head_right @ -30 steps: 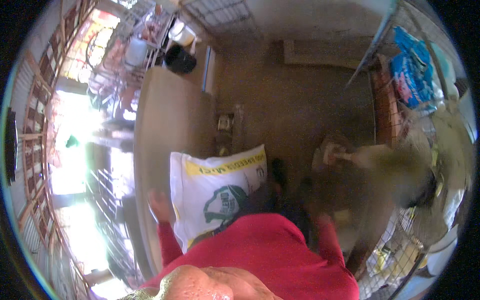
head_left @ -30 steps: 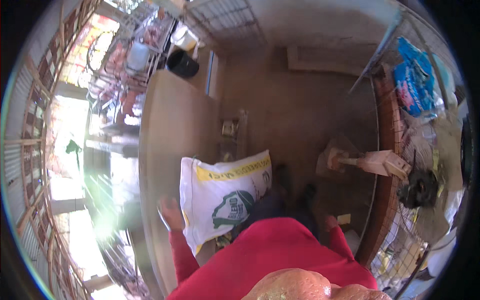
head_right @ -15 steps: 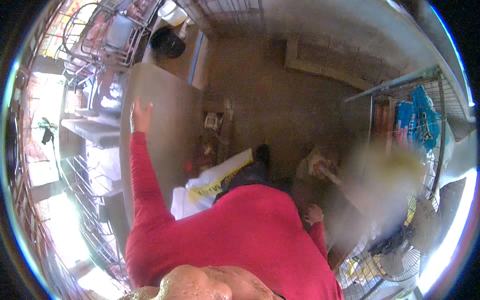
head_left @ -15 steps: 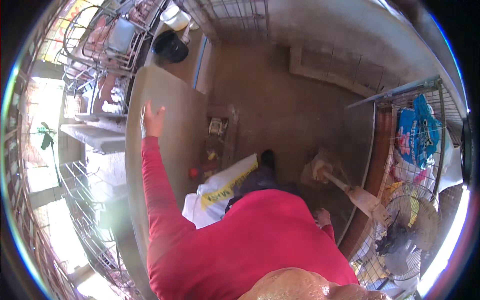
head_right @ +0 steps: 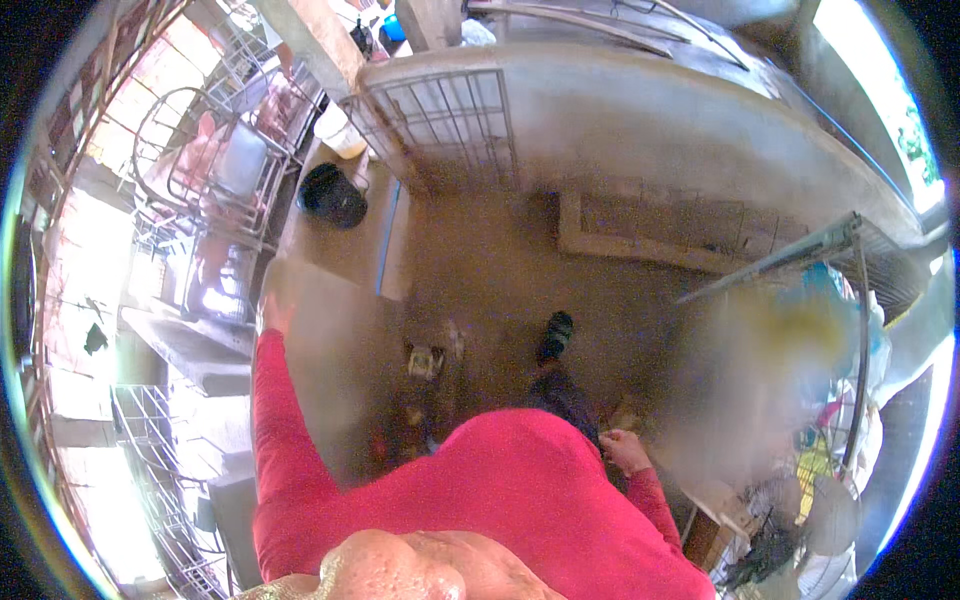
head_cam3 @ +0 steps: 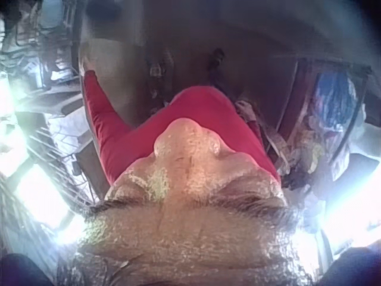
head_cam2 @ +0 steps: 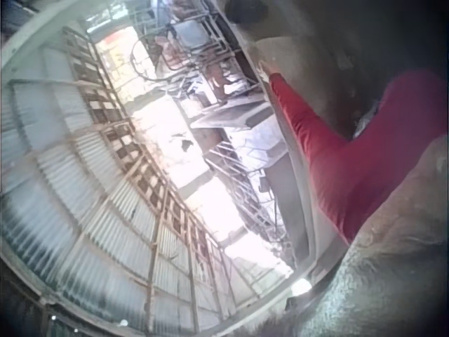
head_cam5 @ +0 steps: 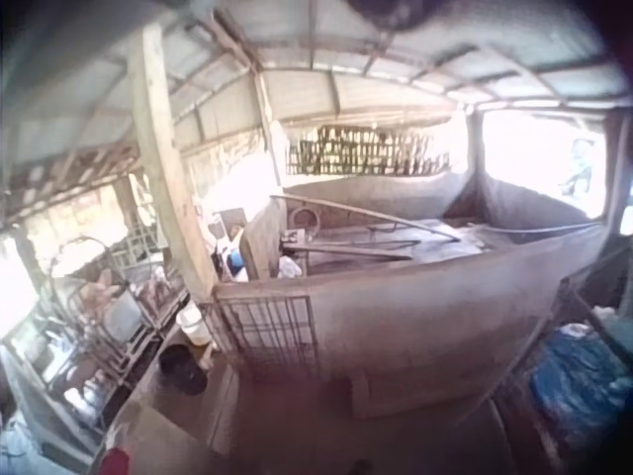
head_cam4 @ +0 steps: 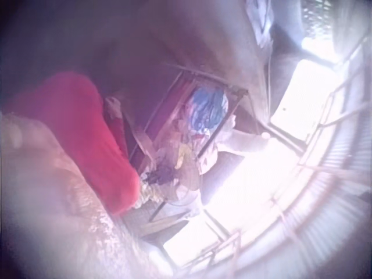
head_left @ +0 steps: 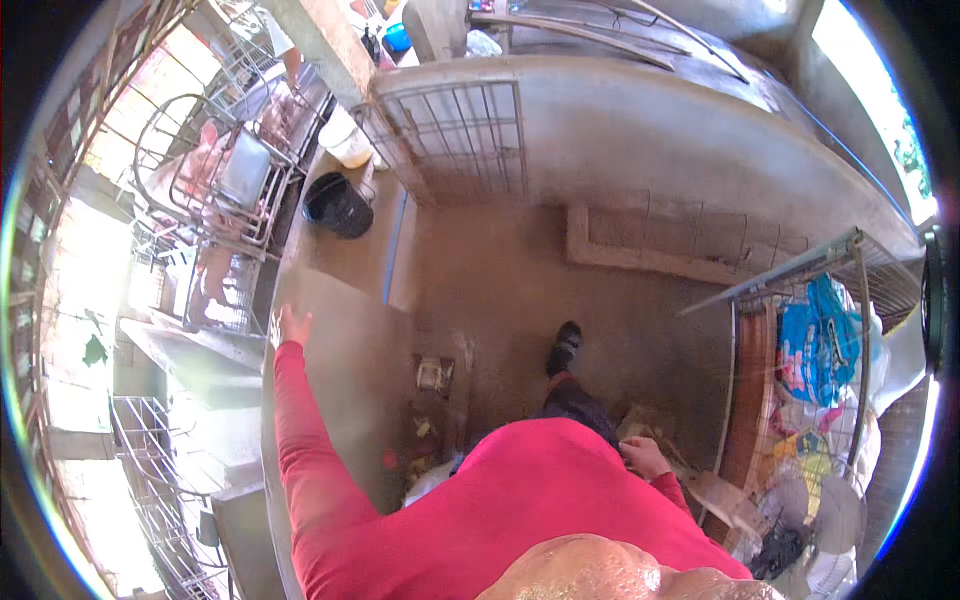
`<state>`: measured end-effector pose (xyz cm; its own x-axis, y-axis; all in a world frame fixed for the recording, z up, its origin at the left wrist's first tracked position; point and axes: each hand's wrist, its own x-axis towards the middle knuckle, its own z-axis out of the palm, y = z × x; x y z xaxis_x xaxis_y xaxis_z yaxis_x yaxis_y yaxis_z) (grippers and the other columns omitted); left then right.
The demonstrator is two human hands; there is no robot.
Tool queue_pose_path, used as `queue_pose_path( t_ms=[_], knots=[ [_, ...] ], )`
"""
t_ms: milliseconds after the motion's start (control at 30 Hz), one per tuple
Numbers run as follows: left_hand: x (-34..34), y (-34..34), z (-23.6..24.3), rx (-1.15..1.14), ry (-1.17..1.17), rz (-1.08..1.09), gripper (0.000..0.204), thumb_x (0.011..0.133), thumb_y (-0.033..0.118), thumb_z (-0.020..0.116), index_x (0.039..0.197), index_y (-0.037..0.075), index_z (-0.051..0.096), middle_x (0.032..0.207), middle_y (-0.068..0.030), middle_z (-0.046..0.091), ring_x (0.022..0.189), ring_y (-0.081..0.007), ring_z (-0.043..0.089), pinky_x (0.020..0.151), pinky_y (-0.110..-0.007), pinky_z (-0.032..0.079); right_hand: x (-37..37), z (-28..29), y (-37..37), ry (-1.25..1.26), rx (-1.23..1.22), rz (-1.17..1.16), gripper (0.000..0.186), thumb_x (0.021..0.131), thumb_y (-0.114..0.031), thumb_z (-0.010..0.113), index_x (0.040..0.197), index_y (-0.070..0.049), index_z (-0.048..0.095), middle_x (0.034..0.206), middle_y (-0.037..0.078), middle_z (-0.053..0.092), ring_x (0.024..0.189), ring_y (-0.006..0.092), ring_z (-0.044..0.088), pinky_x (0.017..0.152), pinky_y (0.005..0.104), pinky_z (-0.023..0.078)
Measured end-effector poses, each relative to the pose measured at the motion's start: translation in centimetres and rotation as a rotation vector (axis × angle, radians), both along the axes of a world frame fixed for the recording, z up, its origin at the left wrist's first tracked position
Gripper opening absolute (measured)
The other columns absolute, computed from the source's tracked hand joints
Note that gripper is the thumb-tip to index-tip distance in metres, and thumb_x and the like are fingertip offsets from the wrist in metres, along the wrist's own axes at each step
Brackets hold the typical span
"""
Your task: Preparing and opening a bag of animal feed in a piggery.
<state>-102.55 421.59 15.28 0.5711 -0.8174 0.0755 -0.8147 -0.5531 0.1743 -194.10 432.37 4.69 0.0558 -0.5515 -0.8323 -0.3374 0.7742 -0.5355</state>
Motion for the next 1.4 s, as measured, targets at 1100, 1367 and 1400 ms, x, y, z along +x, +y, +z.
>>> queue_pose_path(
  t_ms=[1100, 1367, 1400],
  knots=[
    [2.5, -6.6, 1.5, 0.264, -0.076, 0.789, 0.069, 0.08, 0.034, 0.082, 0.133, -0.003, 0.057, 0.131, -0.0264, 0.058, 0.114, -0.04, 0.065, 0.096, -0.049, 0.052, 26.5, 5.9, -52.0, -0.09, 0.184, 0.835, 0.029, 0.102, -0.035, 0.053, 0.112, -0.014, 0.071, 0.089, -0.001, 0.069, 0.072, 0.0124, 0.061, 0.064, 0.0344, 0.049],
    [3.1, -4.2, -1.0, 0.241, -0.058, 0.864, 0.078, 0.082, 0.032, 0.081, 0.146, -0.002, 0.05, 0.153, -0.032, 0.043, 0.134, -0.041, 0.054, 0.109, -0.045, 0.047, 26.7, 0.3, -55.6, -0.214, 0.279, 0.783, 0.036, 0.103, -0.041, 0.052, 0.115, -0.014, 0.071, 0.108, 0.003, 0.073, 0.087, 0.0184, 0.069, 0.079, 0.0391, 0.056],
    [2.9, -5.0, -0.3, 0.234, -0.055, 0.857, 0.078, 0.082, 0.032, 0.081, 0.146, -0.002, 0.05, 0.153, -0.032, 0.043, 0.134, -0.041, 0.054, 0.109, -0.045, 0.047, 26.4, -1.1, -55.5, -0.152, 0.527, 0.546, 0.039, 0.103, -0.043, 0.05, 0.116, -0.013, 0.071, 0.11, 0.003, 0.073, 0.093, 0.0196, 0.069, 0.082, 0.0404, 0.056]
  ],
)
